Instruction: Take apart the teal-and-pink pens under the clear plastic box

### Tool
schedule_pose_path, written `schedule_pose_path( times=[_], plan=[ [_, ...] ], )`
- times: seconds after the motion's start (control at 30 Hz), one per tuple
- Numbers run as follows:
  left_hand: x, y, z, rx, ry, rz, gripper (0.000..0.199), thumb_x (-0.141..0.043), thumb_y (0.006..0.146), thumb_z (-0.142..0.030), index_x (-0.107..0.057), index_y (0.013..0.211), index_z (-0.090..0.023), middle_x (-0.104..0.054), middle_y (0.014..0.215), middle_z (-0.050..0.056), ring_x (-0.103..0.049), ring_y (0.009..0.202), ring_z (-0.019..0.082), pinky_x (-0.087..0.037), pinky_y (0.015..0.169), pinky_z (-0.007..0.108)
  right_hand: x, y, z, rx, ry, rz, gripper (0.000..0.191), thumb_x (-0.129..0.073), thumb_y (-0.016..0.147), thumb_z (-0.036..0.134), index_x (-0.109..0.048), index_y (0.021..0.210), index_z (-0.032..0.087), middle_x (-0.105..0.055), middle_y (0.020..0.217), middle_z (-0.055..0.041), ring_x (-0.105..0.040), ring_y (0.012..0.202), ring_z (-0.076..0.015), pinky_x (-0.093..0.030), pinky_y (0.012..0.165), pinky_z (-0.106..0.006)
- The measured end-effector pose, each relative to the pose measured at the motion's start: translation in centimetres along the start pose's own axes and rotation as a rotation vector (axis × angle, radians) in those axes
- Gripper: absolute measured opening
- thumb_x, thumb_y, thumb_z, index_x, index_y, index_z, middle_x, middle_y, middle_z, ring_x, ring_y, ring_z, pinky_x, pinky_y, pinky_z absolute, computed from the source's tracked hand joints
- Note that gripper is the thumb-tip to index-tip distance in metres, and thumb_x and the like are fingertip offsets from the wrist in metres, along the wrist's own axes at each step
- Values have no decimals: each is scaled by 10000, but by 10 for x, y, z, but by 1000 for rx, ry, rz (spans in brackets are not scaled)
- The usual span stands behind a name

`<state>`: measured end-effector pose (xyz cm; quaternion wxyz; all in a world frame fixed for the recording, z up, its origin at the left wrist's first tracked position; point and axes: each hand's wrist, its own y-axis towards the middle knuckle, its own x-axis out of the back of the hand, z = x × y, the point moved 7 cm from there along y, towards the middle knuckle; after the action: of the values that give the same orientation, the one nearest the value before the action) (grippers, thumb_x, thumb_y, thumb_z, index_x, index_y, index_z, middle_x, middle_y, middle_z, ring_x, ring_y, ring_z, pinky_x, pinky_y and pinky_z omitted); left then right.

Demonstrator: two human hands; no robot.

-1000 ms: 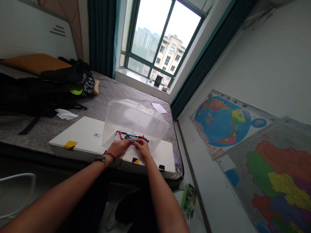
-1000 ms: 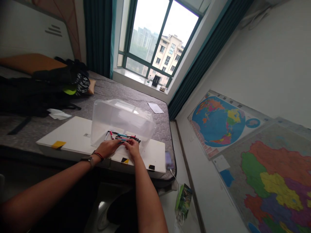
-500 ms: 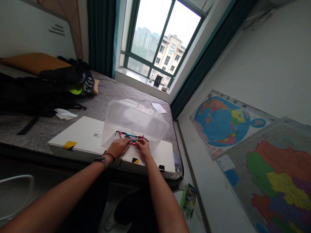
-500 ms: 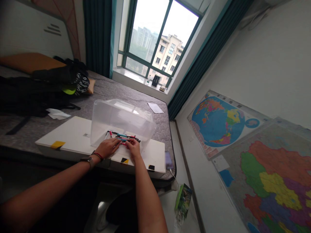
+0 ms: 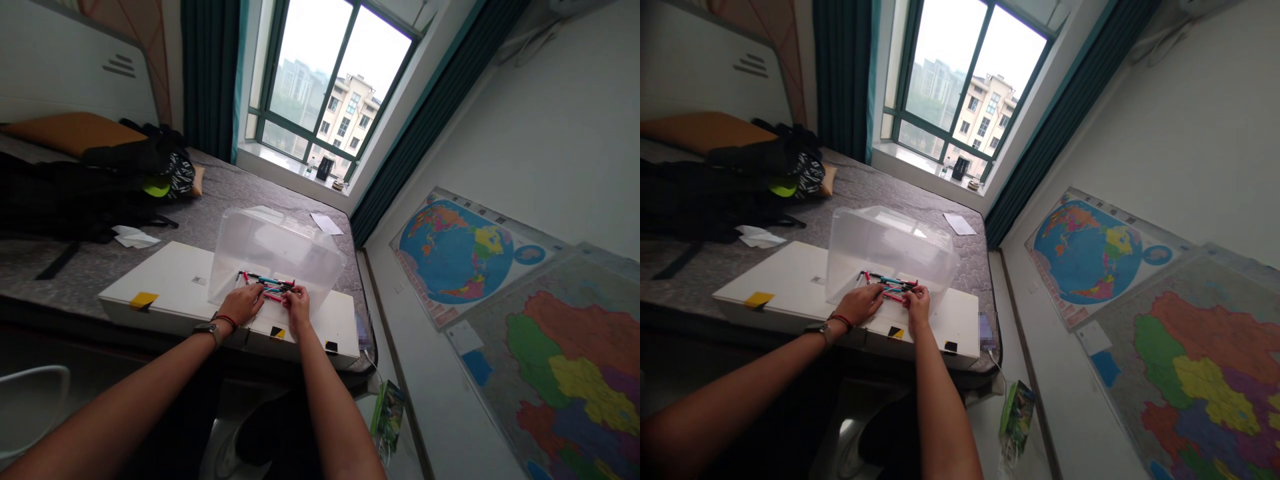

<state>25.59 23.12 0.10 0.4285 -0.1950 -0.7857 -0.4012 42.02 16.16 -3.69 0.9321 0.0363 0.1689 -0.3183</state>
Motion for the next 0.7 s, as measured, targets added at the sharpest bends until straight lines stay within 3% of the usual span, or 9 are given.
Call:
schedule_pose_path(
  times=[0.37,0.6,0.7],
  plan=[
    [1,1,1,11,-3,13,292,-397,960,-336,-608,1117,-209,-717,1032,95,-681,911,223,-512,800,327,-3,0,1,7,-48,43,296,-677,686,308,-473,884,224,-668,649,20,-532,486,-104,-381,479,-200],
    [-1,1,2,21,28,9,293,-357,985,-335,-598,1093,-208,-715,990,93,-681,876,230,-509,771,329,2,3,-1,7,41,-26,330,-715,681,316,-485,899,222,-669,668,22,-554,505,-104,-414,489,-199],
    [-3,0,6,39,6,-8,320,-355,988,-317,-569,1200,-211,-705,1025,97,-681,873,227,-510,757,325,2,2,-2,-6,51,-36,333,-732,672,310,-513,902,213,-669,669,19,-562,517,-105,-422,496,-199]
  ],
)
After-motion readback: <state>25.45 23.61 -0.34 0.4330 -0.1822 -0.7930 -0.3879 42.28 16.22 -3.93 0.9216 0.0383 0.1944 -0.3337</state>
